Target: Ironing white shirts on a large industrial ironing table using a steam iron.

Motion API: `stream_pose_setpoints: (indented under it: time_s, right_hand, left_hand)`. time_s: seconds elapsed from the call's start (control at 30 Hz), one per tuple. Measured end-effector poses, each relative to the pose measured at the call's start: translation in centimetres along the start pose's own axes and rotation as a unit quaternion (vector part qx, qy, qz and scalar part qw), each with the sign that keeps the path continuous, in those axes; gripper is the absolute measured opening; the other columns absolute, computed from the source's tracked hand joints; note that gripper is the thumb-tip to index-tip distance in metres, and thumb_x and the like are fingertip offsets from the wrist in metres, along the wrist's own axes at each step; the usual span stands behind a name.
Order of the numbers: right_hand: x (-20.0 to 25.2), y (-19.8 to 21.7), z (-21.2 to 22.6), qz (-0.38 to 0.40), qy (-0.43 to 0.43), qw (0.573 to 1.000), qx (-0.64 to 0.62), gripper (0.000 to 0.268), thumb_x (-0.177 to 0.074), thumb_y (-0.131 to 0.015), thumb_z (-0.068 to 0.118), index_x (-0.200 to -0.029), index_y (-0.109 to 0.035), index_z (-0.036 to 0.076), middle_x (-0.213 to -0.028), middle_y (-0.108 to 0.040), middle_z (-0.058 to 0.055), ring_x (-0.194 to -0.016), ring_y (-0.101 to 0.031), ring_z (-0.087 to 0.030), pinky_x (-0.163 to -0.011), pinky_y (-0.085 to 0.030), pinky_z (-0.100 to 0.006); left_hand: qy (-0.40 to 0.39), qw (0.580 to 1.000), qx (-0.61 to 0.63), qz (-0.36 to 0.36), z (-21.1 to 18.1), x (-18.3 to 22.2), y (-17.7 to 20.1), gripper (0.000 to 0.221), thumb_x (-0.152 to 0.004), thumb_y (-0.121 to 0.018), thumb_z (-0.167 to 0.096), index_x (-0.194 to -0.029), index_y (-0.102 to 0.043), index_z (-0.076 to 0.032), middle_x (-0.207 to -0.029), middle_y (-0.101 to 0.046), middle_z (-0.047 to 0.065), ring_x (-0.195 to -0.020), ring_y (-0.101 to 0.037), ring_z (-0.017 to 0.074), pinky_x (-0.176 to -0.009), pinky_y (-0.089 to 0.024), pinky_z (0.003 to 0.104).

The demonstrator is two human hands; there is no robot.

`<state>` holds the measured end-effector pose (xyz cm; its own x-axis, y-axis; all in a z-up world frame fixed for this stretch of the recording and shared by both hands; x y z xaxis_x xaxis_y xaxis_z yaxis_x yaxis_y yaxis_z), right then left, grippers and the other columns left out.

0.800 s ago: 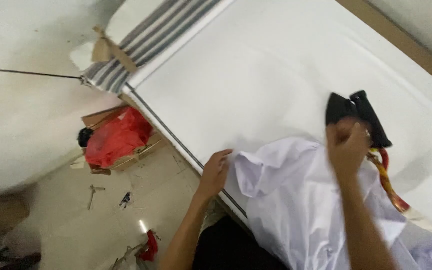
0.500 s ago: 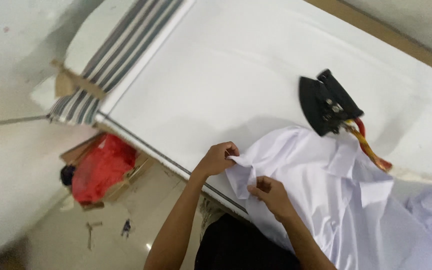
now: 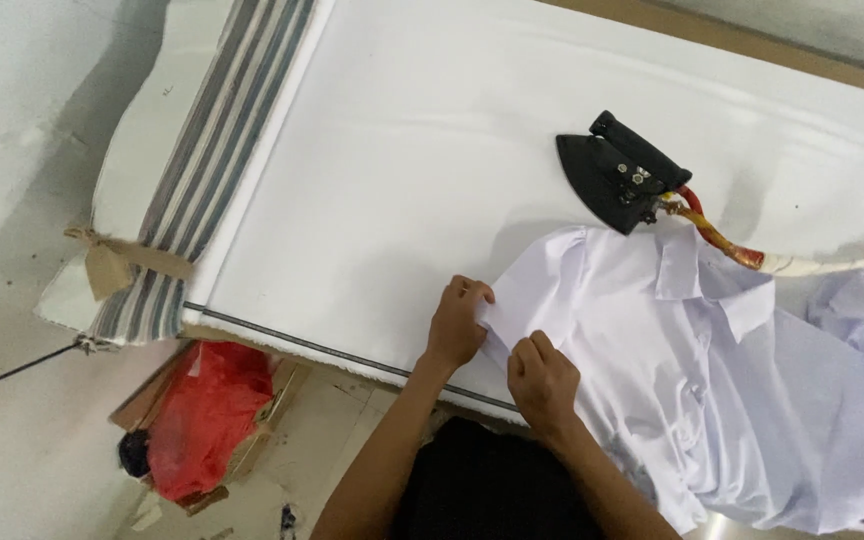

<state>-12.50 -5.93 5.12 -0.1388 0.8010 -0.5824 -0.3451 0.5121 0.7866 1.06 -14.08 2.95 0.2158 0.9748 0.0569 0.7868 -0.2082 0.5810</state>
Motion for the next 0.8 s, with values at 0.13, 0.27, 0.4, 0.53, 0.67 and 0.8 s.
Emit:
stream_pose_setpoints:
  time_s: [0.13, 0.27, 0.4, 0.53, 0.67, 0.8]
  right_hand:
    - [1.8, -1.4, -2.0, 0.038, -0.116, 0.990, -0.066, 0.028, -0.079, -0.063, 0.001, -0.068, -0.045, 0.019, -0.061, -0.037, 0.005, -0.045, -0.049, -0.019, -0.045, -0.041, -0.028]
    - [3.8, -2.7, -5.4, 0.117, -0.315, 0.934, -0.123, 0.015, -0.076, -0.064, 0.004, -0.085, -0.059, 0.015, -0.058, -0.048, -0.004, -0.053, -0.057, -0.027, -0.058, -0.046, -0.038]
    - [3.3, -3.6, -0.6, 0.147, -0.150, 0.965, -0.155, 0.016, -0.082, -0.069, 0.007, -0.082, -0.066, 0.022, -0.055, -0.059, 0.001, -0.047, -0.062, -0.020, -0.049, -0.050, -0.032]
    - [3.5, -3.2, -0.7, 0.268, -0.287, 0.837, -0.380, 0.010, -0.083, -0.078, 0.007, -0.092, -0.074, 0.011, -0.056, -0.064, -0.005, -0.047, -0.057, -0.015, -0.050, -0.051, -0.031]
    - [3.6, -1.6, -9.3, 0.169, -0.396, 0.852, -0.296, 0.013, -0.091, -0.070, 0.008, -0.103, -0.072, 0.012, -0.075, -0.071, -0.010, -0.059, -0.063, -0.021, -0.062, -0.052, -0.035]
    - [1.0, -1.5, -15.5, 0.125, -0.286, 0.932, -0.183, 0.015, -0.100, -0.075, 0.017, -0.112, -0.074, 0.008, -0.093, -0.075, -0.015, -0.079, -0.072, -0.029, -0.066, -0.056, -0.040]
  left_hand:
    - [-0.110, 0.988, 0.103, -0.040, 4.7, 0.4, -0.6, 0.019, -0.087, -0.069, 0.006, -0.086, -0.056, -0.009, -0.097, -0.056, 0.011, -0.090, -0.068, 0.0343, -0.077, -0.061, 0.044]
    - [-0.113, 0.987, 0.100, -0.050, 8.7, -0.1, -2.9, 0.021, -0.085, -0.068, 0.000, -0.075, -0.054, -0.013, -0.079, -0.055, 0.003, -0.073, -0.063, 0.0225, -0.068, -0.056, 0.036]
    - [0.006, 0.971, 0.207, -0.119, 11.9, -2.7, -5.1, 0.026, -0.078, -0.054, -0.002, -0.066, -0.035, -0.015, -0.056, -0.035, 0.000, -0.054, -0.042, 0.0145, -0.050, -0.038, 0.028]
    - [0.151, 0.947, 0.251, -0.128, 11.4, -0.7, -2.8, 0.011, -0.084, -0.060, -0.010, -0.080, -0.050, -0.012, -0.063, -0.052, 0.007, -0.061, -0.054, 0.0187, -0.057, -0.044, 0.034]
    - [0.206, 0.921, 0.301, -0.139, 8.6, 5.2, -0.3, 0.041, -0.089, -0.075, -0.034, -0.109, -0.051, -0.008, -0.090, -0.058, 0.013, -0.084, -0.062, 0.0256, -0.075, -0.052, 0.043]
    - [0.120, 0.925, 0.359, -0.019, 2.0, 8.4, -1.8, 0.052, -0.101, -0.064, -0.039, -0.131, -0.055, 0.003, -0.126, -0.063, 0.023, -0.126, -0.060, 0.0388, -0.110, -0.045, 0.049]
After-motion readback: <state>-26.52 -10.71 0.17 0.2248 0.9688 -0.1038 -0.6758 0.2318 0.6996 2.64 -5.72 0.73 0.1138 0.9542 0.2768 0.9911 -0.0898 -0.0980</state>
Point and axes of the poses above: each hand's wrist, its own x-axis away from the middle knuckle, its own y-axis out of the back of the hand, z = x × y, the point moved 6 cm from there along -x, towards the middle knuckle
